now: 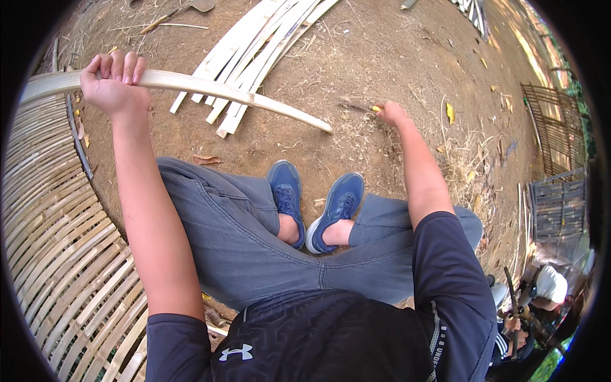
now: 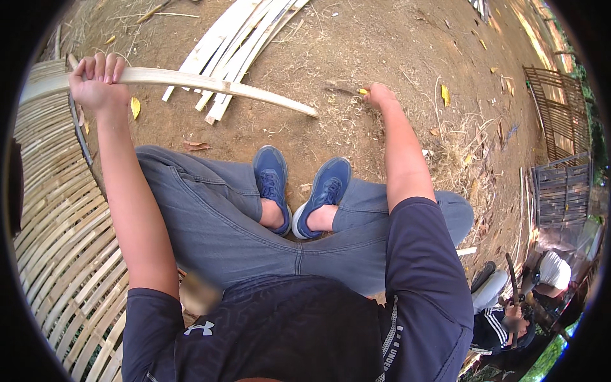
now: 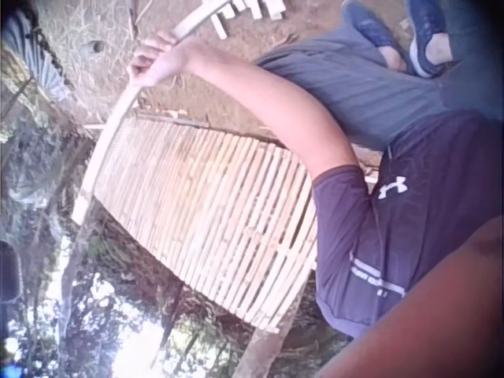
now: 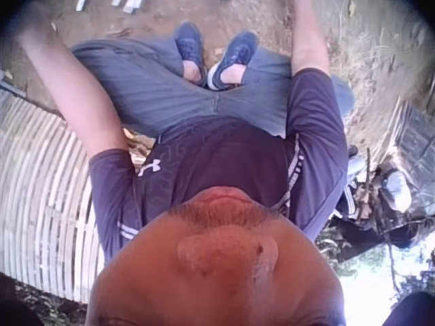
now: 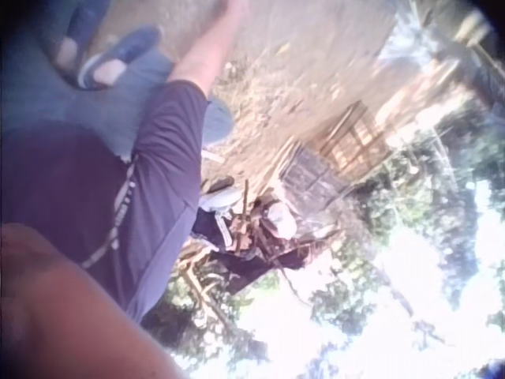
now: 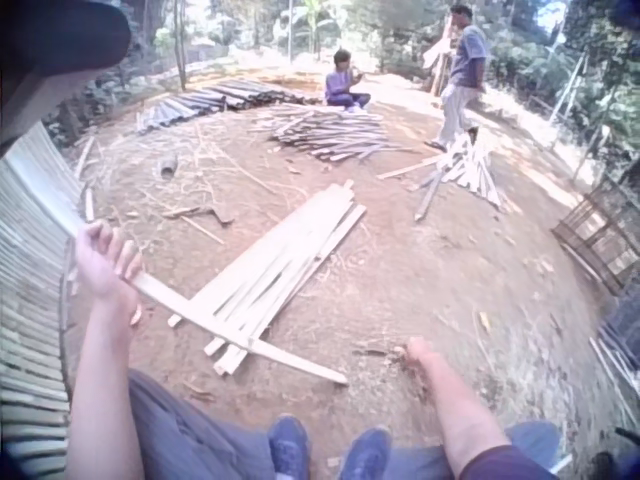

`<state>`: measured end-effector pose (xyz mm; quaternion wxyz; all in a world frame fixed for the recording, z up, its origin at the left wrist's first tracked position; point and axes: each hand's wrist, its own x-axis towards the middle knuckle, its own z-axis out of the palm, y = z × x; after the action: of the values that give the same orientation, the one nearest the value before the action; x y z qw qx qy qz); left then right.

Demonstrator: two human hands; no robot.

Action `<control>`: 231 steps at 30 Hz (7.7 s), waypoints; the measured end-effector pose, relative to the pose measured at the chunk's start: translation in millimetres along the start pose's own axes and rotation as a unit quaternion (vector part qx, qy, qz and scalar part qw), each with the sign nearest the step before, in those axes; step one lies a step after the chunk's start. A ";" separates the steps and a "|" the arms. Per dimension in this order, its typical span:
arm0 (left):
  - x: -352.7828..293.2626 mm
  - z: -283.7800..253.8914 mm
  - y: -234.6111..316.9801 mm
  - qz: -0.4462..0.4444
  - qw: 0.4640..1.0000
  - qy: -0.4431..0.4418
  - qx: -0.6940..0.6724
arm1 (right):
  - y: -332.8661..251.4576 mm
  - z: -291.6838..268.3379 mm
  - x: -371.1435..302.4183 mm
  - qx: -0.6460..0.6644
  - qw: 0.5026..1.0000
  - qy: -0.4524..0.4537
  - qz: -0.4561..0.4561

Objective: The person uses a small knife to shave the outer bark from a long bamboo stalk by hand while sitting near a pile of bamboo strips.

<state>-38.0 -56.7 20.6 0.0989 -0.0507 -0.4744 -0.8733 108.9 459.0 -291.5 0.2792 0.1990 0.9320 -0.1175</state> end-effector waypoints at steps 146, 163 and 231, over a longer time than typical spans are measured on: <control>-25.0 7.7 16.3 0.005 0.999 -0.028 -0.037 | 17.0 -139.3 -190.1 0.720 0.667 0.084 -0.173; -22.9 10.5 13.3 0.009 0.999 -0.024 -0.029 | -16.7 -83.4 -156.1 0.412 0.907 0.086 -0.027; -49.3 35.7 -3.6 0.035 0.989 -0.123 -0.073 | -251.0 -56.9 -185.5 0.102 0.990 0.028 -0.096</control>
<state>9.1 -18.7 28.1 0.0664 -0.1818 -0.4159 -0.8886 114.2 197.0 -112.8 0.2189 0.1388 0.9375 -0.2324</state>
